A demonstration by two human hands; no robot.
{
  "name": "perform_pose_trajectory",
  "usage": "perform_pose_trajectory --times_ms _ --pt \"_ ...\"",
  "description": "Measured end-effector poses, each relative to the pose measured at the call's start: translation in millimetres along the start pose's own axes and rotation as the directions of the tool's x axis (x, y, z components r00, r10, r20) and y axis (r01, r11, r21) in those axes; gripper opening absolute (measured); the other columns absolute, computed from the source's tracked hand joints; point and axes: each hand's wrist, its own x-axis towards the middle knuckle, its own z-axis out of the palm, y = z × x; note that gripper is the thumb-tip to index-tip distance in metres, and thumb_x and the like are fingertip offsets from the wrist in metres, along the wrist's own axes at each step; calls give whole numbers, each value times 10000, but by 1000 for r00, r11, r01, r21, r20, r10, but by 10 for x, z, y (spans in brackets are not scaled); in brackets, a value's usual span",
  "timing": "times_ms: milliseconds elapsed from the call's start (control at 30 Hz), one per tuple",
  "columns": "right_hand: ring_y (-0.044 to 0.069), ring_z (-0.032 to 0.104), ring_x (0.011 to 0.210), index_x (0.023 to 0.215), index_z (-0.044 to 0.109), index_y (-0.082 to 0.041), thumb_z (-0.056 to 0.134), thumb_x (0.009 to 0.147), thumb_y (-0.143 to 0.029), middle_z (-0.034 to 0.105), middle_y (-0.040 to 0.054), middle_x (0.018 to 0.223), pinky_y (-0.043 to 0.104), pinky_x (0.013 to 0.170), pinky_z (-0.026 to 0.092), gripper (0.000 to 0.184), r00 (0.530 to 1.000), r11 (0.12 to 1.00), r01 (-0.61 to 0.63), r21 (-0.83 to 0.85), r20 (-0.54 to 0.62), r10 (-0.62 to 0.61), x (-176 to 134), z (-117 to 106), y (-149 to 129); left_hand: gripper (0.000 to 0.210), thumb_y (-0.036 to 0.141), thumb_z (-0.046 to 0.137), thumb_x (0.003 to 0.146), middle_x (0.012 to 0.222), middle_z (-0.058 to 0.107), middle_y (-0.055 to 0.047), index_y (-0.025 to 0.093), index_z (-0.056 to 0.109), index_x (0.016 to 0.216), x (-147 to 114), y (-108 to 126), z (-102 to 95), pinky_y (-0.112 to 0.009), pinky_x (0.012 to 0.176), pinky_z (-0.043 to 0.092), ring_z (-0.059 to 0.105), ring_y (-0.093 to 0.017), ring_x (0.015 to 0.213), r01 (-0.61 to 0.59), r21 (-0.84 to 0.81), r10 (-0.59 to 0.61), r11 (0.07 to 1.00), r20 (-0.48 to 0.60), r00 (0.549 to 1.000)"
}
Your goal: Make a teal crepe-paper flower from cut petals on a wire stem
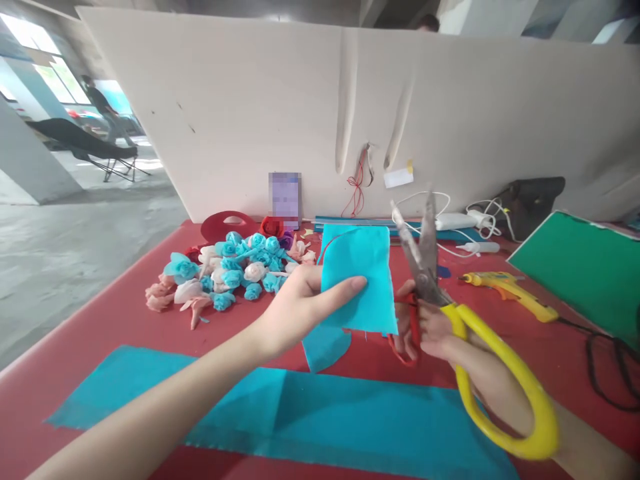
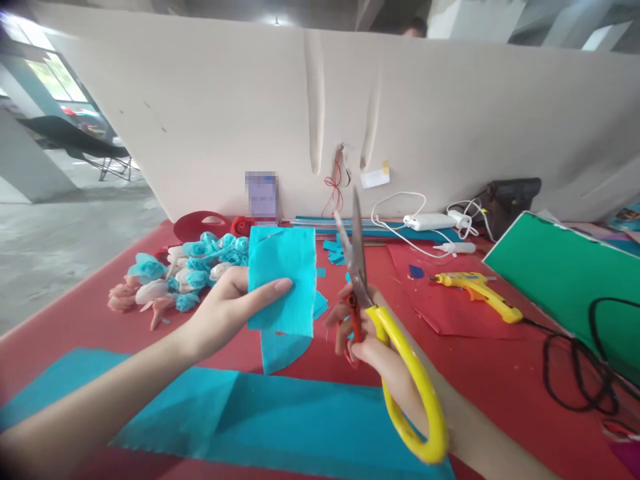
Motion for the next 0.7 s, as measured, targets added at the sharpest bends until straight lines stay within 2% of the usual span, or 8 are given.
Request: perform_pose_trajectory --times_ms 100,300,467,533,633,700 --pt "110 458 531 896 488 -195 421 790 -245 493 3 673 254 519 416 135 993 998 -68 0 96 68 -21 22 15 398 350 526 792 456 381 58 149 394 474 7 24 -54 -164 381 257 329 -37 414 -55 72 59 996 -57 997" --pt "122 445 549 805 496 -165 373 805 -202 429 -6 581 262 539 395 128 961 992 -77 -100 257 101 -19 -47 100 404 378 512 786 470 308 58 159 370 477 18 -6 -26 -190 396 250 308 -48 428 -19 146 31 989 -81 996" --pt "124 443 564 774 492 -174 369 786 -228 451 10 626 257 512 379 135 960 977 -170 -131 201 194 -16 -27 76 421 340 519 798 473 271 71 159 317 475 30 -25 -8 -177 374 202 257 -31 420 -49 133 57 990 -52 997" --pt "118 433 540 846 487 -179 391 775 -239 484 15 665 248 474 362 133 961 973 -184 -141 183 208 -24 -3 69 433 320 525 798 469 265 75 158 293 472 27 -24 -9 -174 363 181 235 -24 413 -65 118 70 991 -43 997" --pt "115 439 539 1013 453 -197 454 759 -233 542 32 768 236 442 348 256 969 971 -173 -163 150 198 -40 17 84 440 302 529 799 463 269 76 157 278 467 22 -21 -7 -175 354 170 230 -20 407 -77 98 81 992 -38 996" --pt "117 446 547 1051 447 -196 460 773 -245 552 35 771 235 444 346 283 973 974 -154 -166 144 179 -53 20 102 444 302 530 799 459 266 77 157 276 465 21 -21 -3 -174 352 170 231 -20 406 -72 89 75 993 -33 997"
